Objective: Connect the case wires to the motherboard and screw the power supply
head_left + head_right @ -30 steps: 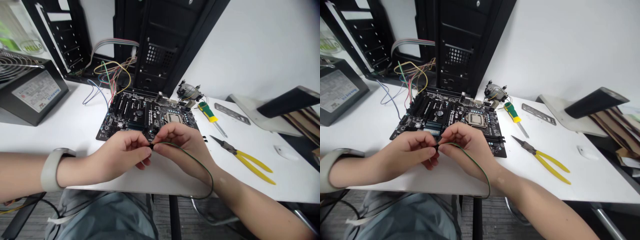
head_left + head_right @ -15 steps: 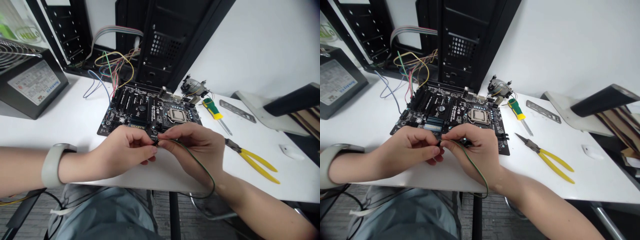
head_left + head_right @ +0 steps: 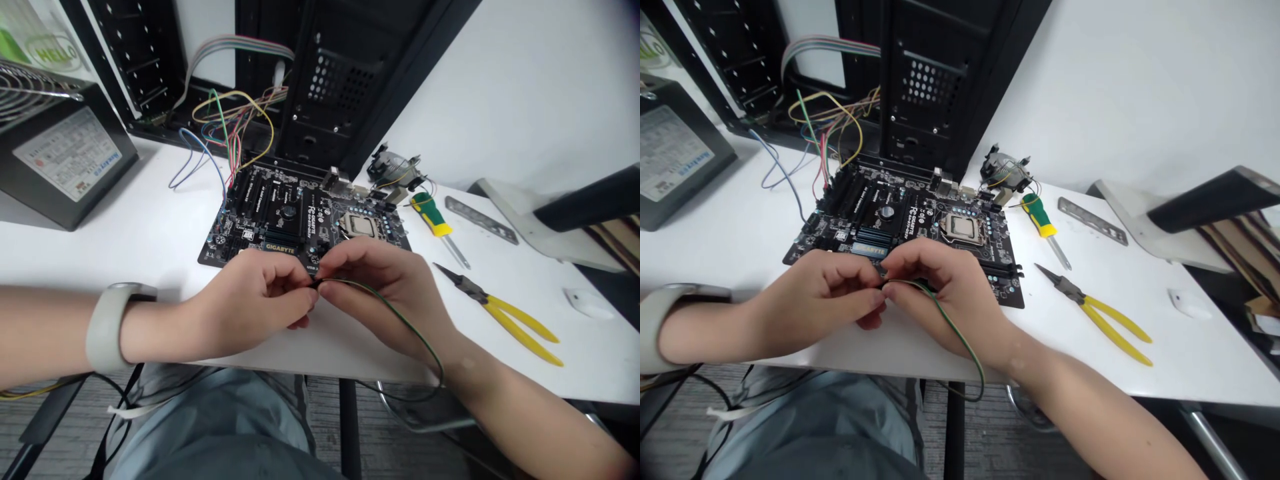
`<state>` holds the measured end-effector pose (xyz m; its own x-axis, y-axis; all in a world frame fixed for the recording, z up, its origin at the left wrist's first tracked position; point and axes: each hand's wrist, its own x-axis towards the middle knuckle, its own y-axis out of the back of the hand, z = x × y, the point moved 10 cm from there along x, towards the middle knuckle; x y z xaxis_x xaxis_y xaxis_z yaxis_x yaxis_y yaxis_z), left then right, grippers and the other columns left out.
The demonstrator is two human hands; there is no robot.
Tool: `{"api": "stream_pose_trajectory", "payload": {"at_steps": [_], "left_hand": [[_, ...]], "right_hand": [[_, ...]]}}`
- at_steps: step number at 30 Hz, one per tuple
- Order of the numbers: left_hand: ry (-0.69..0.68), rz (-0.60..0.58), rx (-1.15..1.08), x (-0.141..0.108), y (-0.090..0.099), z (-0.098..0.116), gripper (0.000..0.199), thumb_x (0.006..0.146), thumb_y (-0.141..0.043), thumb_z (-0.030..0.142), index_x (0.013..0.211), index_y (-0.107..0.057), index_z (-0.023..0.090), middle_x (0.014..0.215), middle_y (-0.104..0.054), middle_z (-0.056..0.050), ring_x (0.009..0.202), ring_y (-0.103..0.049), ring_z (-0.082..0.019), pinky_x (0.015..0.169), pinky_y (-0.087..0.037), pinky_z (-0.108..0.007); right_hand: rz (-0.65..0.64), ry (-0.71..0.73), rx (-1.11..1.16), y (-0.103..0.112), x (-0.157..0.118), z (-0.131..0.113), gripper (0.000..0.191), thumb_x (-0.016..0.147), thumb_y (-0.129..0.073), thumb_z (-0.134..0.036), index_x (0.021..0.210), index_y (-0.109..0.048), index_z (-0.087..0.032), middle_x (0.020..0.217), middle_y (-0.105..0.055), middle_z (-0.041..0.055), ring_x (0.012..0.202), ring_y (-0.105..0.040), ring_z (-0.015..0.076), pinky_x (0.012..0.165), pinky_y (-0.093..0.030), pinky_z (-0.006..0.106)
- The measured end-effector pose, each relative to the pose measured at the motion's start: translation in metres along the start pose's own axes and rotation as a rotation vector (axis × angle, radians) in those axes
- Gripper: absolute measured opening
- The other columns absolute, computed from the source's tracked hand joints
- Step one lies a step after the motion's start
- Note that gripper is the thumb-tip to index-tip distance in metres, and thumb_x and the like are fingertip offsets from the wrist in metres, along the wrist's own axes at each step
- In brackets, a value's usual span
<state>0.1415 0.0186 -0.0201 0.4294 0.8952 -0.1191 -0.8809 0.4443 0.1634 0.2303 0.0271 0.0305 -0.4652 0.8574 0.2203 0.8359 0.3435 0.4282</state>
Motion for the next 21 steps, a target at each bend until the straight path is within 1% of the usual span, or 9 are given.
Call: {"api": "stream_pose_trajectory", "payload": {"at_steps": [5, 8, 10, 17, 21], "left_hand": [[0.027, -0.044, -0.155, 0.000, -0.004, 0.001, 0.012, 0.075, -0.056, 0.021, 0.066, -0.059, 0.015, 0.058, -0.062, 0.004, 0.054, -0.058, -0.007, 0.052, -0.046, -0.014], [0.056, -0.100, -0.275, 0.003, -0.009, 0.000, 0.016, 0.077, -0.051, 0.023, 0.066, -0.058, 0.015, 0.062, -0.062, 0.003, 0.054, -0.059, -0.008, 0.051, -0.049, -0.016], [0.067, -0.114, -0.297, 0.004, -0.011, 0.000, 0.018, 0.078, -0.050, 0.024, 0.064, -0.057, 0.015, 0.062, -0.060, 0.003, 0.052, -0.058, -0.007, 0.049, -0.049, -0.016], [0.019, -0.109, -0.139, 0.004, -0.010, 0.003, 0.016, 0.078, -0.050, 0.020, 0.064, -0.056, 0.016, 0.059, -0.059, 0.003, 0.052, -0.057, -0.007, 0.051, -0.048, -0.015], [-0.026, -0.111, -0.082, 0.005, -0.009, 0.004, 0.017, 0.081, -0.050, 0.019, 0.066, -0.056, 0.016, 0.060, -0.060, 0.004, 0.053, -0.058, -0.005, 0.052, -0.048, -0.012]], "right_hand": [[-0.007, -0.014, 0.096, 0.002, 0.000, 0.003, 0.011, 0.076, -0.066, -0.014, 0.080, -0.057, -0.020, 0.074, -0.063, -0.0018, 0.068, -0.062, 0.0089, 0.061, -0.052, 0.020], [0.006, -0.036, 0.134, 0.004, 0.000, 0.006, 0.011, 0.077, -0.066, -0.017, 0.080, -0.057, -0.020, 0.076, -0.063, -0.0016, 0.068, -0.062, 0.0091, 0.062, -0.052, 0.021], [0.020, -0.044, 0.148, 0.006, 0.001, 0.007, 0.011, 0.077, -0.067, -0.018, 0.080, -0.057, -0.020, 0.076, -0.064, -0.0017, 0.067, -0.062, 0.0090, 0.061, -0.053, 0.021], [-0.001, -0.094, 0.157, 0.003, 0.002, 0.017, 0.013, 0.074, -0.071, -0.025, 0.079, -0.059, -0.020, 0.072, -0.065, -0.0012, 0.062, -0.063, 0.0093, 0.057, -0.053, 0.020], [-0.012, -0.106, 0.199, 0.003, 0.003, 0.020, 0.013, 0.073, -0.071, -0.023, 0.079, -0.060, -0.019, 0.073, -0.065, -0.0016, 0.064, -0.063, 0.0092, 0.058, -0.053, 0.020]]}}
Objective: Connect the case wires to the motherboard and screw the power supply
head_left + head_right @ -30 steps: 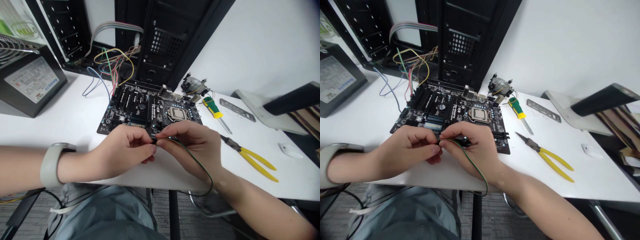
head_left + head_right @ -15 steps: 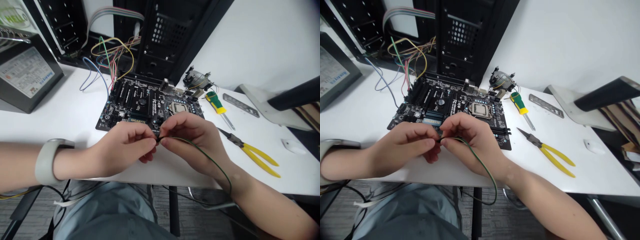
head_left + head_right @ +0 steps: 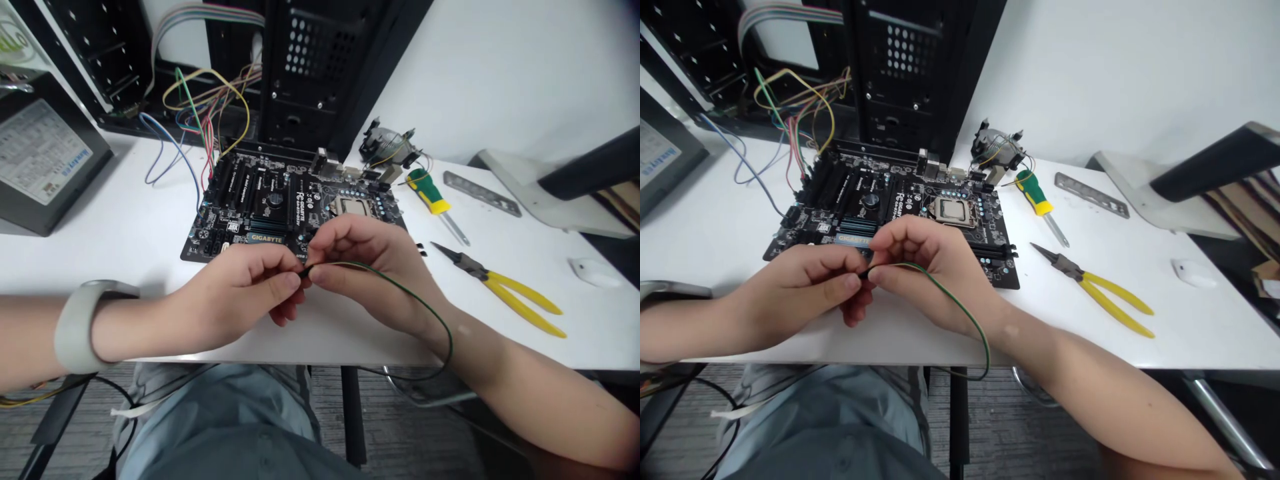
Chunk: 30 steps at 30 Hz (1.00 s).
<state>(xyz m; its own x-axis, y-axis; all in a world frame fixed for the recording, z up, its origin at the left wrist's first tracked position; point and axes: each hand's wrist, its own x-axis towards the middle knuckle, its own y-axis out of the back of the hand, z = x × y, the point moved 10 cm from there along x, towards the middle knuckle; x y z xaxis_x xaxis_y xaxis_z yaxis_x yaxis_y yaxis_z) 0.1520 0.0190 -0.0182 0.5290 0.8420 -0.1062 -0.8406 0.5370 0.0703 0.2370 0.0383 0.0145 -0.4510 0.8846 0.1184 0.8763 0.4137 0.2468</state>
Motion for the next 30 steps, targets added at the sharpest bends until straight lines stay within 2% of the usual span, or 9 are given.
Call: {"api": "stream_pose_trajectory", "payload": {"at_steps": [7, 14, 26, 30], "left_hand": [[-0.017, 0.029, 0.106, -0.001, 0.003, 0.003, 0.018, 0.082, -0.050, 0.018, 0.066, -0.058, 0.016, 0.058, -0.063, 0.005, 0.054, -0.059, -0.005, 0.052, -0.047, -0.010], [0.000, 0.012, 0.142, 0.000, 0.001, 0.004, 0.020, 0.083, -0.050, 0.019, 0.065, -0.057, 0.017, 0.058, -0.063, 0.005, 0.054, -0.058, -0.006, 0.052, -0.046, -0.011], [0.024, -0.018, -0.044, -0.003, -0.007, -0.004, 0.018, 0.084, -0.050, 0.018, 0.067, -0.053, 0.015, 0.060, -0.056, 0.003, 0.055, -0.055, -0.007, 0.053, -0.045, -0.016], [0.063, -0.009, -0.193, -0.004, -0.008, -0.010, 0.011, 0.083, -0.053, 0.016, 0.072, -0.052, 0.014, 0.059, -0.055, 0.003, 0.053, -0.053, -0.007, 0.052, -0.045, -0.017]], "right_hand": [[-0.016, -0.024, 0.045, -0.001, 0.000, 0.003, 0.013, 0.072, -0.071, -0.020, 0.079, -0.060, -0.018, 0.074, -0.064, -0.0021, 0.067, -0.063, 0.0097, 0.061, -0.052, 0.022], [-0.021, -0.007, 0.051, -0.003, -0.002, -0.001, 0.010, 0.073, -0.068, -0.017, 0.079, -0.060, -0.019, 0.074, -0.066, -0.0022, 0.067, -0.064, 0.0096, 0.060, -0.053, 0.020], [-0.062, 0.008, -0.012, -0.009, -0.001, -0.007, 0.010, 0.073, -0.064, -0.011, 0.077, -0.059, -0.019, 0.069, -0.067, -0.0015, 0.062, -0.065, 0.0099, 0.055, -0.053, 0.018], [0.008, 0.071, -0.089, -0.003, -0.001, -0.013, 0.008, 0.072, -0.068, -0.018, 0.075, -0.061, -0.020, 0.066, -0.067, -0.0011, 0.058, -0.065, 0.0111, 0.052, -0.053, 0.018]]}}
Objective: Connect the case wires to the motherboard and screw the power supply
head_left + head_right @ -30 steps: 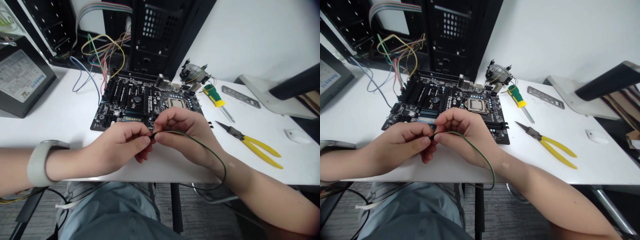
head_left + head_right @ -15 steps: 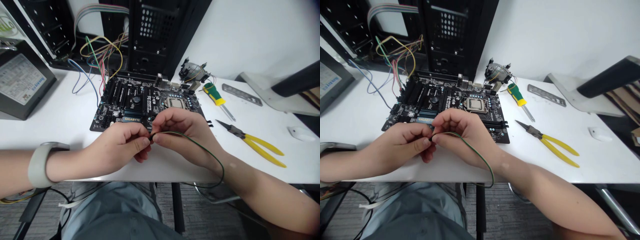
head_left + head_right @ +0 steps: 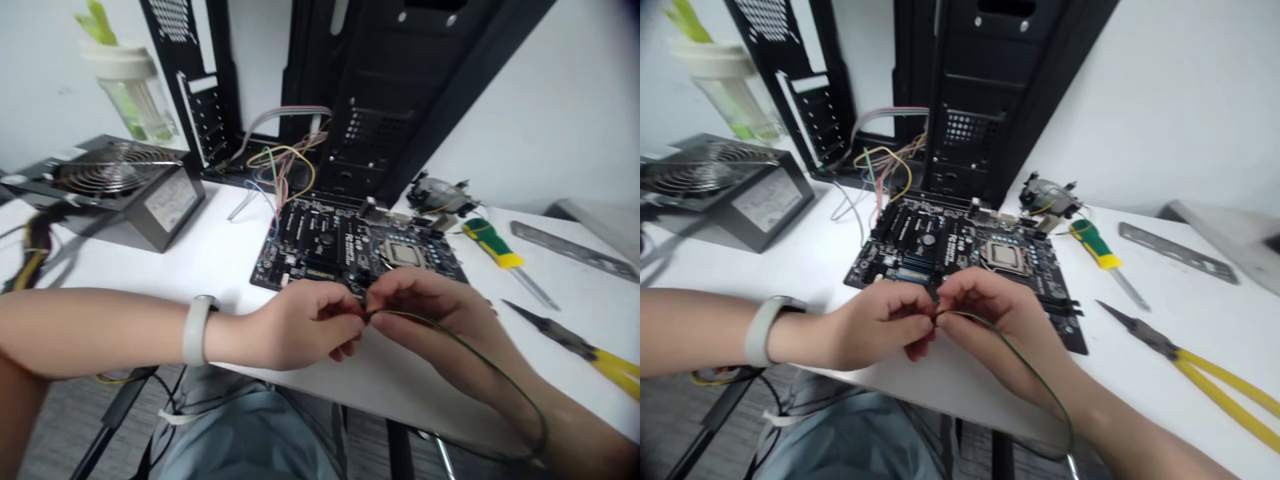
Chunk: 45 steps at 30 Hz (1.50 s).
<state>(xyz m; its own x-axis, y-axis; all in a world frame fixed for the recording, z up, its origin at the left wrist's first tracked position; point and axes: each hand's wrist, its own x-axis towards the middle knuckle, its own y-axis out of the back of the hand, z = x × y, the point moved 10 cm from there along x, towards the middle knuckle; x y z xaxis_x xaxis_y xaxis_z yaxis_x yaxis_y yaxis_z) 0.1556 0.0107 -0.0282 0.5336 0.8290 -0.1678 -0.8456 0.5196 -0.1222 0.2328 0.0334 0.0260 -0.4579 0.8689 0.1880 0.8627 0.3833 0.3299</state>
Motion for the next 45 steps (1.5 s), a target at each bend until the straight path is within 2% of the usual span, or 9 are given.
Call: {"api": "stream_pose_trajectory", "payload": {"at_steps": [9, 18, 23, 27, 31, 34, 36, 40, 45], "left_hand": [[0.054, -0.023, -0.109, 0.001, 0.001, -0.001, 0.013, 0.085, -0.055, 0.013, 0.073, -0.053, 0.013, 0.065, -0.056, 0.002, 0.054, -0.054, -0.005, 0.053, -0.045, -0.016], [-0.018, -0.095, -0.021, -0.002, -0.001, 0.003, 0.015, 0.085, -0.055, 0.016, 0.071, -0.051, 0.014, 0.064, -0.056, 0.002, 0.056, -0.054, -0.006, 0.053, -0.044, -0.016], [-0.054, -0.109, 0.046, -0.001, -0.002, 0.002, 0.015, 0.084, -0.055, 0.022, 0.072, -0.050, 0.014, 0.064, -0.056, 0.002, 0.057, -0.054, -0.007, 0.055, -0.045, -0.017], [-0.078, -0.070, 0.083, -0.002, -0.001, 0.004, 0.012, 0.086, -0.048, 0.022, 0.080, -0.055, 0.014, 0.074, -0.061, -0.001, 0.060, -0.056, -0.007, 0.057, -0.047, -0.018], [-0.317, -0.122, 0.461, -0.014, -0.013, 0.024, 0.019, 0.088, -0.042, 0.019, 0.088, -0.061, 0.015, 0.080, -0.066, -0.003, 0.069, -0.061, -0.011, 0.065, -0.049, -0.021], [-0.652, -0.274, 0.784, -0.038, -0.042, 0.036, 0.021, 0.085, -0.042, 0.013, 0.085, -0.062, 0.014, 0.086, -0.068, -0.007, 0.080, -0.062, -0.016, 0.076, -0.050, -0.026], [-0.798, -0.269, 0.977, -0.049, -0.051, 0.036, 0.019, 0.084, -0.043, 0.012, 0.081, -0.062, 0.013, 0.098, -0.068, -0.011, 0.092, -0.062, -0.022, 0.088, -0.048, -0.035], [-0.789, -0.106, 1.283, -0.049, -0.048, 0.026, 0.016, 0.083, -0.050, 0.022, 0.086, -0.062, 0.012, 0.125, -0.058, -0.022, 0.118, -0.052, -0.036, 0.101, -0.039, -0.050], [-0.732, -0.053, 1.388, -0.045, -0.045, 0.020, 0.022, 0.084, -0.051, 0.031, 0.092, -0.061, 0.013, 0.122, -0.059, -0.022, 0.116, -0.053, -0.039, 0.097, -0.041, -0.051]], "right_hand": [[0.039, 0.168, -0.174, 0.001, -0.007, -0.015, 0.005, 0.076, -0.068, -0.027, 0.075, -0.064, -0.026, 0.066, -0.068, -0.0013, 0.054, -0.063, 0.0129, 0.047, -0.051, 0.021], [-0.029, 0.385, -0.283, -0.006, -0.019, -0.023, 0.020, 0.079, -0.064, -0.012, 0.090, -0.061, -0.028, 0.080, -0.069, -0.0021, 0.070, -0.066, 0.0130, 0.059, -0.052, 0.022], [-0.072, 0.332, -0.229, -0.008, -0.017, -0.025, 0.019, 0.079, -0.061, -0.010, 0.087, -0.062, -0.027, 0.078, -0.068, -0.0008, 0.067, -0.065, 0.0137, 0.058, -0.051, 0.025], [0.032, 0.215, -0.172, 0.007, -0.010, -0.022, 0.015, 0.075, -0.065, -0.011, 0.081, -0.059, -0.024, 0.074, -0.066, -0.0015, 0.065, -0.063, 0.0122, 0.058, -0.051, 0.024], [0.146, 0.121, -0.159, 0.025, -0.002, -0.010, 0.017, 0.072, -0.065, -0.011, 0.081, -0.055, -0.021, 0.070, -0.066, -0.0015, 0.061, -0.062, 0.0106, 0.053, -0.048, 0.022], [0.128, 0.084, -0.306, 0.027, 0.002, 0.000, 0.021, 0.072, -0.063, -0.012, 0.089, -0.053, -0.020, 0.072, -0.068, -0.0017, 0.064, -0.062, 0.0110, 0.060, -0.048, 0.024], [0.077, 0.075, -0.412, 0.023, 0.003, 0.004, 0.024, 0.073, -0.062, -0.013, 0.094, -0.052, -0.020, 0.072, -0.068, -0.0027, 0.065, -0.062, 0.0111, 0.064, -0.047, 0.025], [-0.022, 0.061, -0.511, 0.013, 0.003, 0.008, 0.027, 0.075, -0.060, -0.013, 0.098, -0.048, -0.020, 0.071, -0.067, -0.0047, 0.064, -0.061, 0.0106, 0.066, -0.046, 0.025], [-0.012, 0.093, -0.537, 0.006, 0.004, 0.003, 0.026, 0.076, -0.060, -0.012, 0.098, -0.047, -0.020, 0.072, -0.069, -0.0048, 0.065, -0.063, 0.0104, 0.068, -0.046, 0.024]]}}
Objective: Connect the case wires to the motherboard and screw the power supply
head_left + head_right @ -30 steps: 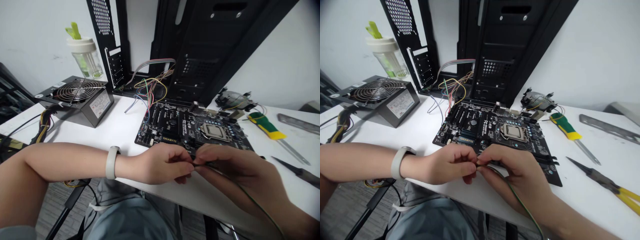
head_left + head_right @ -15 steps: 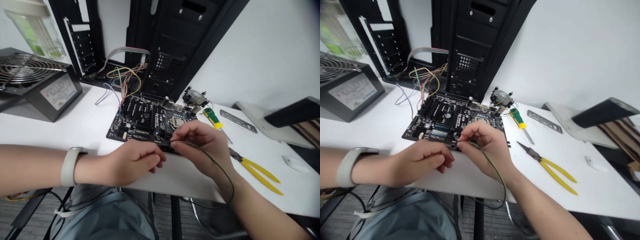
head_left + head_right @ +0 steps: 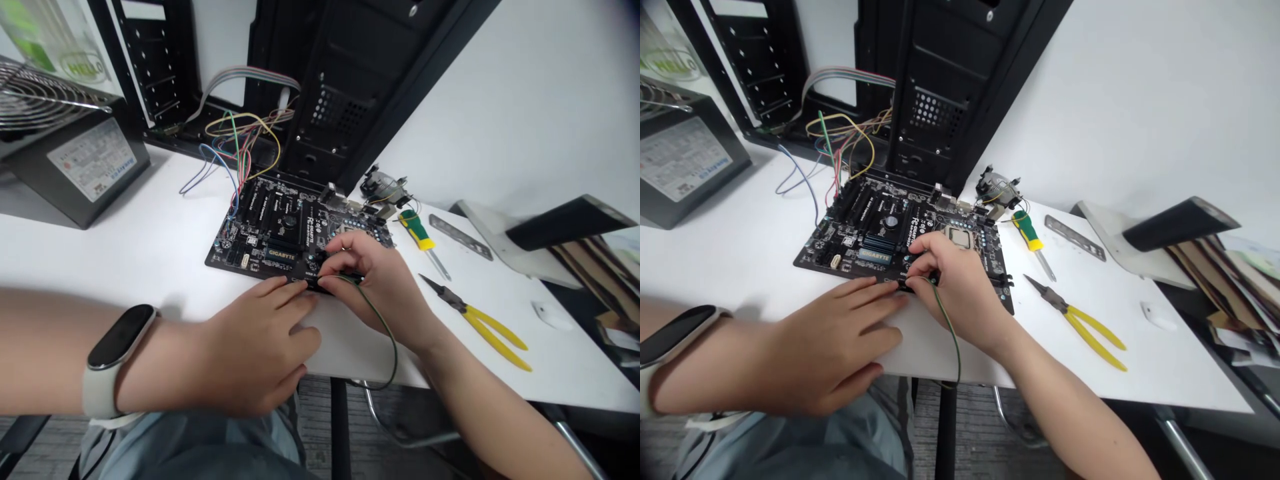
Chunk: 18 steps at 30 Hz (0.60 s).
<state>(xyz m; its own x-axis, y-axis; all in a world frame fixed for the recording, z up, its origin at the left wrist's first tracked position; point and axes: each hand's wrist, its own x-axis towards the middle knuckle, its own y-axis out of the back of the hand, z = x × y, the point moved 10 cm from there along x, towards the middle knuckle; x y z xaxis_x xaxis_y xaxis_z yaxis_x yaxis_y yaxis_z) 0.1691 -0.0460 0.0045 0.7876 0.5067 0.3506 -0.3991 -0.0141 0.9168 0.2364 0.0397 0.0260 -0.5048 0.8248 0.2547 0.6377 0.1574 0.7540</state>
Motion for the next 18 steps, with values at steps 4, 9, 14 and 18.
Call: {"api": "stream_pose_trajectory", "payload": {"at_steps": [4, 9, 14, 18], "left_hand": [[-0.027, -0.002, 0.033, 0.001, -0.001, 0.003, 0.023, 0.083, -0.053, 0.032, 0.093, -0.060, 0.013, 0.119, -0.061, -0.020, 0.115, -0.053, -0.038, 0.096, -0.041, -0.048], [-0.040, 0.008, 0.040, 0.000, -0.001, 0.004, 0.023, 0.083, -0.053, 0.032, 0.092, -0.060, 0.013, 0.117, -0.061, -0.020, 0.113, -0.055, -0.038, 0.095, -0.042, -0.048], [-0.042, 0.005, 0.044, 0.000, -0.001, 0.005, 0.023, 0.085, -0.051, 0.033, 0.093, -0.059, 0.013, 0.117, -0.061, -0.020, 0.113, -0.054, -0.038, 0.095, -0.042, -0.048], [-0.046, -0.001, 0.029, 0.000, -0.001, 0.006, 0.022, 0.085, -0.051, 0.032, 0.093, -0.059, 0.013, 0.116, -0.060, -0.020, 0.112, -0.055, -0.037, 0.096, -0.042, -0.048]], "right_hand": [[0.031, 0.013, -0.009, -0.001, 0.001, -0.002, 0.027, 0.076, -0.061, -0.011, 0.096, -0.045, -0.020, 0.072, -0.068, -0.0052, 0.064, -0.062, 0.0102, 0.067, -0.046, 0.024], [0.018, 0.058, -0.046, -0.003, 0.002, -0.006, 0.027, 0.075, -0.060, -0.009, 0.096, -0.045, -0.020, 0.071, -0.067, -0.0053, 0.063, -0.062, 0.0095, 0.066, -0.046, 0.023], [0.011, 0.099, -0.099, -0.005, 0.001, -0.010, 0.027, 0.076, -0.059, -0.009, 0.096, -0.046, -0.020, 0.072, -0.067, -0.0046, 0.063, -0.062, 0.0090, 0.064, -0.047, 0.020], [0.018, 0.112, -0.134, -0.005, -0.001, -0.012, 0.027, 0.077, -0.060, -0.009, 0.097, -0.047, -0.020, 0.073, -0.068, -0.0038, 0.063, -0.064, 0.0092, 0.059, -0.047, 0.018]]}}
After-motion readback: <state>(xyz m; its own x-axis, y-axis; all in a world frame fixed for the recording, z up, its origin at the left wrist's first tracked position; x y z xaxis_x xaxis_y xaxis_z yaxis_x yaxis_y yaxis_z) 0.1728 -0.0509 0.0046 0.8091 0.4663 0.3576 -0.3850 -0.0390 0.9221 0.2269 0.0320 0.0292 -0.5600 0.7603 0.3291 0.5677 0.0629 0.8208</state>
